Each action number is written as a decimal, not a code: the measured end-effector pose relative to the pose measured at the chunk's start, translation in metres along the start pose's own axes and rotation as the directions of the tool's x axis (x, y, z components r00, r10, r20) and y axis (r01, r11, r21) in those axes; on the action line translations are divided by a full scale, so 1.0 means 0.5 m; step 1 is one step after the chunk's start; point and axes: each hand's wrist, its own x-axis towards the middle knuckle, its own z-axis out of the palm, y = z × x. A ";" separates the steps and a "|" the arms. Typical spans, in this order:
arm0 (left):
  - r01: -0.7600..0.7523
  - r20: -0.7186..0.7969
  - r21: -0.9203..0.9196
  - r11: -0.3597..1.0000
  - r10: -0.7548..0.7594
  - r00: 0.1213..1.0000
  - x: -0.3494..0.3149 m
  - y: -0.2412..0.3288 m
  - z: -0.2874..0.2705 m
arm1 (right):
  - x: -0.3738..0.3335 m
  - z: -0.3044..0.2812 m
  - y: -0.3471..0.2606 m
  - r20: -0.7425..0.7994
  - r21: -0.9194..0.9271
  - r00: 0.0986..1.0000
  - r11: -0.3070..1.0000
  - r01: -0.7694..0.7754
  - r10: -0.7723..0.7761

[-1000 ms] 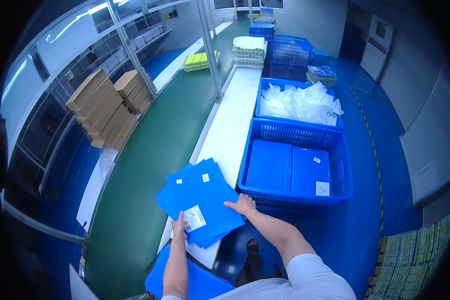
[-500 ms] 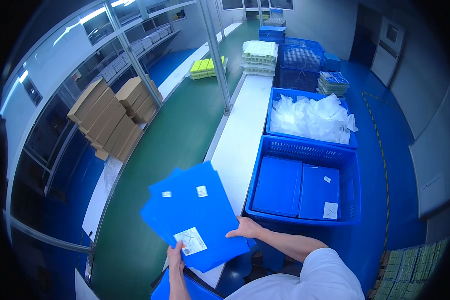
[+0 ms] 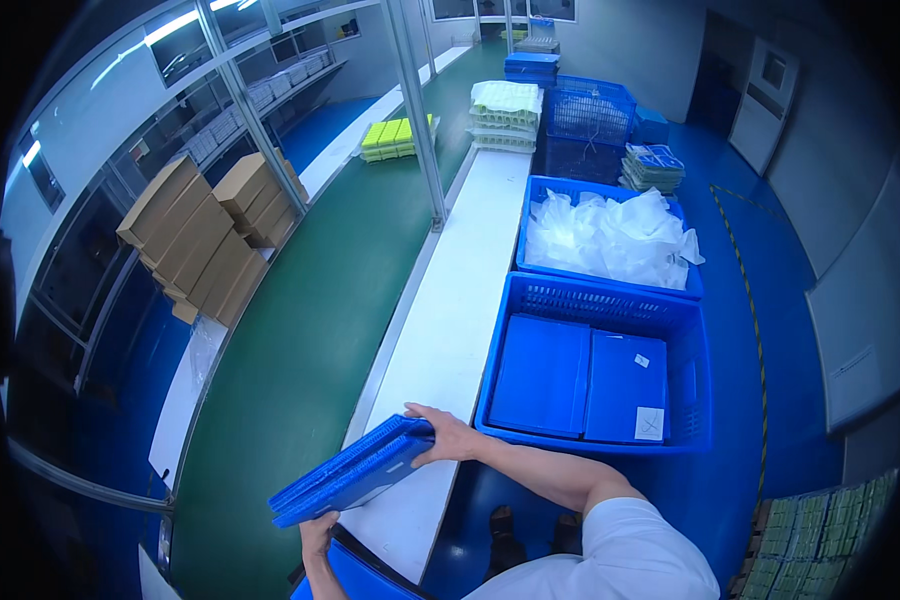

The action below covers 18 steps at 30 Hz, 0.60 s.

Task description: The person applies adhesive labels to a stack of blue folders, peeling each label from a roll and pressing it onto the folder surface. After labeling, the person places the folders into a blue crate and then handles trays of yellow cylindrical items, wrapping them in plastic.

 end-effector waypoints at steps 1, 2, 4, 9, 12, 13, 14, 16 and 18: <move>0.030 0.013 -0.011 0.999 -0.030 0.999 0.007 -0.004 0.021 | 0.002 0.000 -0.006 0.074 0.069 0.987 0.987 -0.145 0.140; 0.001 0.008 -0.026 1.000 -0.001 1.000 0.018 0.001 0.038 | 0.004 0.005 0.015 0.085 0.033 0.982 0.984 -0.173 0.169; -0.063 -0.001 -0.059 0.996 0.063 0.998 0.043 0.010 0.083 | 0.000 0.010 0.090 0.097 -0.041 0.969 0.974 -0.224 0.227; -0.251 -0.019 -0.055 0.966 0.250 0.968 0.025 -0.015 0.162 | -0.098 -0.059 0.053 0.112 -0.122 0.970 0.972 -0.202 0.215; 0.006 0.046 -0.297 0.955 0.008 0.999 -0.022 -0.043 0.309 | -0.272 -0.150 0.004 0.010 0.153 0.939 0.927 -0.341 0.344; 0.061 0.085 -0.300 0.952 -0.038 0.996 -0.054 -0.057 0.379 | -0.338 -0.191 0.008 -0.068 0.158 0.923 0.918 -0.364 0.378; 0.137 0.134 -0.304 0.943 -0.100 0.986 -0.081 -0.076 0.442 | -0.410 -0.232 0.009 -0.149 0.167 0.901 0.909 -0.382 0.407; 0.197 0.195 -0.274 0.941 -0.146 0.970 -0.162 -0.084 0.612 | -0.565 -0.334 0.013 -0.201 0.208 0.869 0.886 -0.414 0.453; 0.295 0.327 -0.217 0.931 -0.215 0.920 -0.232 -0.095 0.779 | -0.732 -0.442 0.023 -0.278 0.242 0.831 0.872 -0.425 0.482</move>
